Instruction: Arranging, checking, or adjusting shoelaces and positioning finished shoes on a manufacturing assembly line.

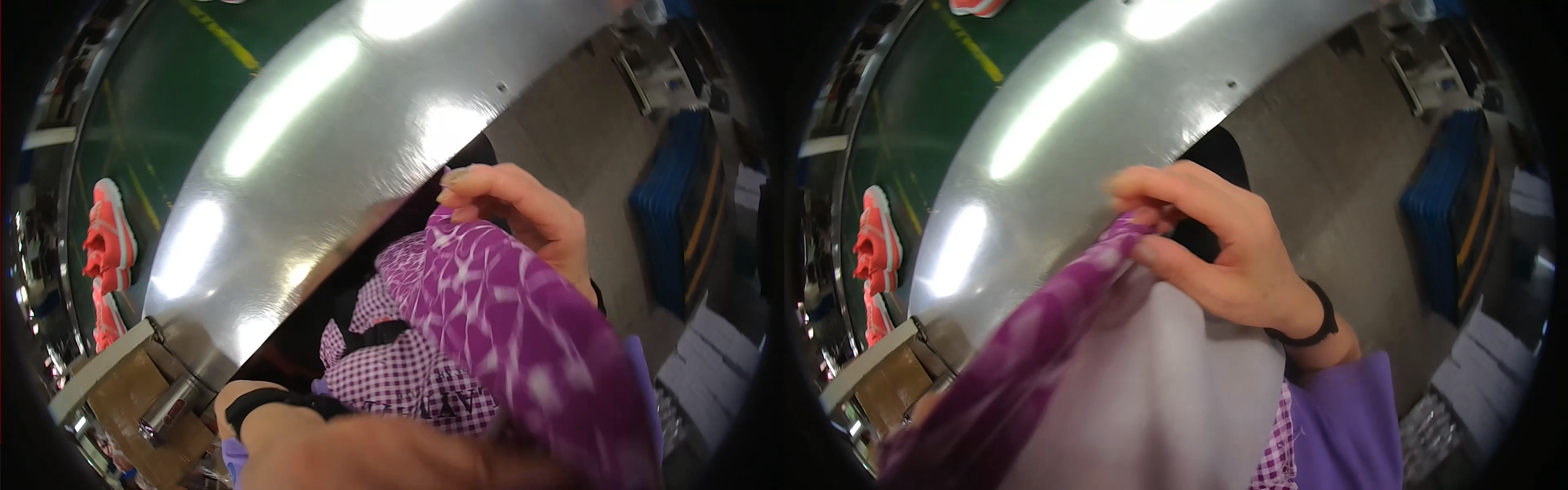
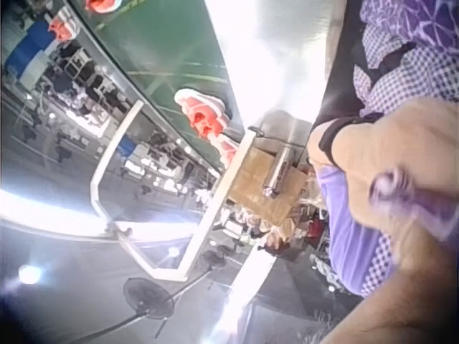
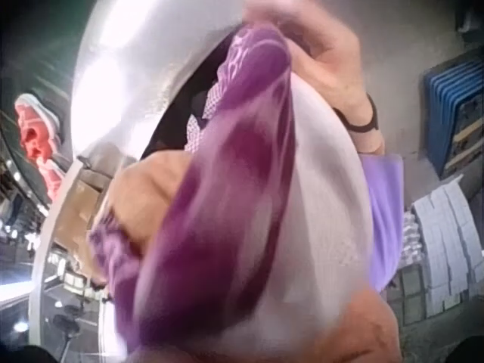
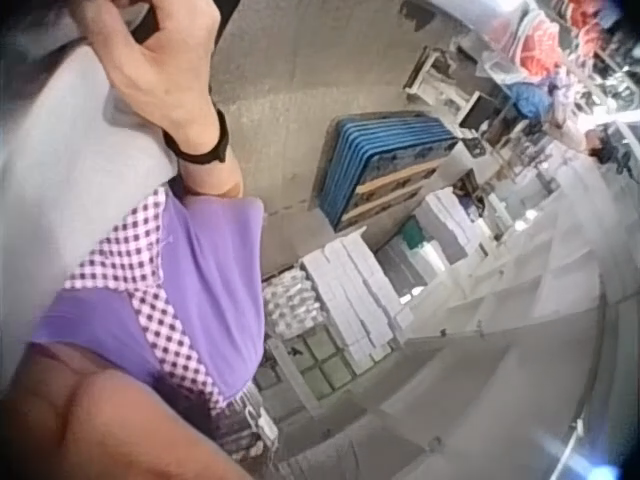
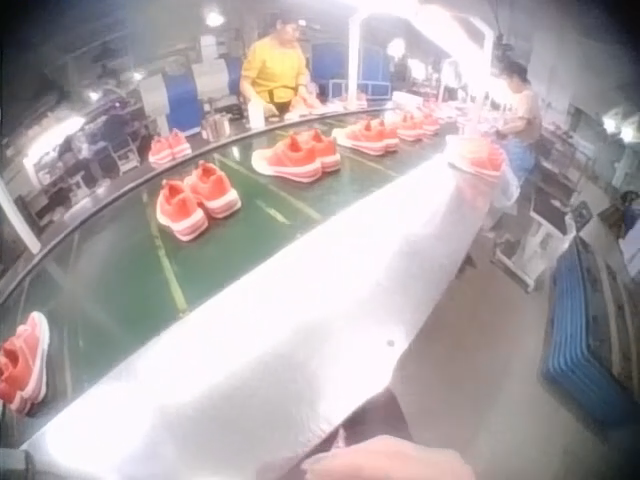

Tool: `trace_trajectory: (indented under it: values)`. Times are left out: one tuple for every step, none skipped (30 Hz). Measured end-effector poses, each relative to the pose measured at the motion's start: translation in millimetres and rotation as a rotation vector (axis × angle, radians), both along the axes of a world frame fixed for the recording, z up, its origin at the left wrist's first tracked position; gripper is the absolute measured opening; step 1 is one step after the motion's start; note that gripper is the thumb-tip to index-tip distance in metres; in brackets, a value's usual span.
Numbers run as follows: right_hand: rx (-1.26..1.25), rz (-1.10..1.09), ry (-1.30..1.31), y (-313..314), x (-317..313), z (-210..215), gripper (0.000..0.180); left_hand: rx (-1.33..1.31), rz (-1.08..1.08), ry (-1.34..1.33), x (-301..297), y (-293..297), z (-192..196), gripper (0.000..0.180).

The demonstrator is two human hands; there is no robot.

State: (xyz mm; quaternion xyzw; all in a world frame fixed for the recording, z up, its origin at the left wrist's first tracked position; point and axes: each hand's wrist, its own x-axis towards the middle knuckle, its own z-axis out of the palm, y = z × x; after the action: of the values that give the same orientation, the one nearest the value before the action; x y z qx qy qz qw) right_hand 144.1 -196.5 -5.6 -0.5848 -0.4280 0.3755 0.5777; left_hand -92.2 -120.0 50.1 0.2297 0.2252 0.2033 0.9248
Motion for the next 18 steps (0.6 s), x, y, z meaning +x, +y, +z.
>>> trace_trajectory:
  values:
    - [0.082, 0.074, -0.054, 4.3, -1.2, 5.9, 0.038, 0.005, -0.005, -0.021, -15.9, -14.5, 7.6, 0.033]
    - [0.149, 0.112, -0.123, 2.8, 1.3, 12.0, 0.037, -0.005, -0.049, -0.057, -29.9, -16.3, 12.5, 0.033]
    - [0.13, 0.087, -0.107, 4.3, -4.5, 17.4, 0.028, -0.001, -0.066, -0.092, -28.9, -16.9, 15.1, 0.032]
    - [0.176, 0.074, -0.137, 3.7, -5.0, 14.3, 0.028, 0.002, -0.093, -0.138, -40.7, -13.8, 25.2, 0.032]
    - [0.158, 0.079, -0.146, 3.5, -5.9, 12.1, 0.028, 0.007, -0.117, -0.186, -46.5, -6.5, 22.5, 0.032]
    - [0.149, 0.096, -0.145, 4.7, -8.4, 9.6, 0.029, 0.019, -0.127, -0.224, -61.1, -13.8, 30.5, 0.032]
    - [0.127, 0.115, -0.161, 6.1, -10.7, 8.1, 0.03, 0.032, -0.136, -0.259, -82.9, -18.7, 38.6, 0.032]
    - [0.114, 0.085, -0.16, 1.1, -8.1, 0.6, 0.03, 0.038, -0.164, -0.285, -94.4, -21.6, 44.2, 0.033]
    - [0.106, 0.093, -0.145, 1.6, -10.4, -2.0, 0.032, 0.053, -0.172, -0.321, -91.5, -18.5, 46.7, 0.033]
    - [0.098, 0.099, -0.13, 2.3, -12.3, -5.1, 0.033, 0.067, -0.18, -0.357, -87.9, -15.6, 48.9, 0.033]
    - [0.099, 0.087, -0.052, 1.9, -16.6, -8.0, 0.036, 0.082, -0.189, -0.392, -83.4, -13.1, 50.5, 0.034]
    - [0.099, 0.085, -0.06, 4.8, -20.7, -8.4, 0.036, 0.103, -0.19, -0.428, -73.1, -10.4, 54.0, 0.034]
    - [0.154, 0.094, -0.085, 8.4, -26.3, -6.3, 0.033, 0.126, -0.188, -0.468, -58.5, -6.4, 57.7, 0.035]
    - [0.209, 0.099, -0.105, 9.5, -29.2, -6.8, 0.031, 0.148, -0.19, -0.504, -33.3, -0.5, 58.8, 0.036]
    - [0.24, 0.127, -0.125, 8.6, -31.3, -6.4, 0.031, 0.173, -0.19, -0.538, 2.5, 6.9, 59.8, 0.037]
    - [0.279, 0.134, -0.131, 8.0, -35.3, -6.1, 0.029, 0.198, -0.194, -0.578, 48.7, 16.3, 60.6, 0.038]
    - [0.294, 0.107, -0.144, 6.5, -37.1, -9.3, 0.027, 0.196, -0.21, -0.589, 46.5, 7.0, 59.8, 0.038]
    - [0.302, 0.085, -0.151, 7.8, -36.9, -15.2, 0.026, 0.228, -0.039, -0.566, 48.5, -3.7, 54.9, 0.033]
